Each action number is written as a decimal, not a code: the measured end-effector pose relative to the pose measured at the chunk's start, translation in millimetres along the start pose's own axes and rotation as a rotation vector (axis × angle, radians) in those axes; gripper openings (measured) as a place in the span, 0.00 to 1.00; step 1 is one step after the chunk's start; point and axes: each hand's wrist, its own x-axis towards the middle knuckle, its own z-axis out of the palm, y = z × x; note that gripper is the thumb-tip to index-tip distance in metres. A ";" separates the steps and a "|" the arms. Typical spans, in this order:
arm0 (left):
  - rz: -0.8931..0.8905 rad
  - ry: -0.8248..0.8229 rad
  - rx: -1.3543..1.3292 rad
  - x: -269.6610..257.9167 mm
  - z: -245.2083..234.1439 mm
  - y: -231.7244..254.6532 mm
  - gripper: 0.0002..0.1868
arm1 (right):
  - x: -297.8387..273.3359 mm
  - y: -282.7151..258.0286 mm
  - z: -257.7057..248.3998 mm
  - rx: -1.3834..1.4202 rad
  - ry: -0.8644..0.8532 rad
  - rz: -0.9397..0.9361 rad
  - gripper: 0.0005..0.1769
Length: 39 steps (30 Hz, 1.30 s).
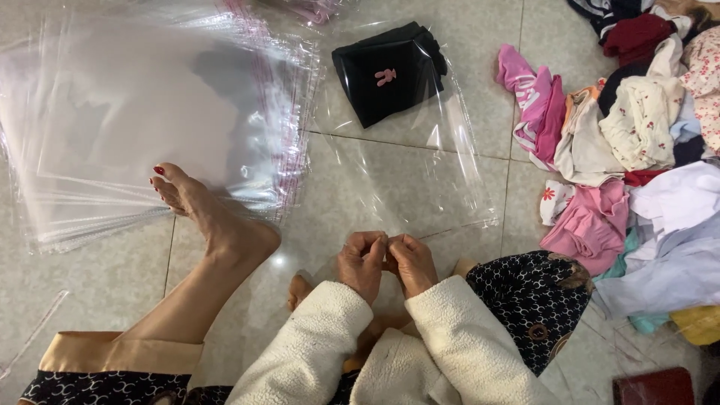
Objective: Folding small clothing items and packing them into individual clear plastic bags with adhesive seals.
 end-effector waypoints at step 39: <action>-0.298 -0.234 -0.733 -3.3 -36.2 46.6 0.13 | -24.0 -84.0 7.4 -0.222 -0.143 -0.782 0.04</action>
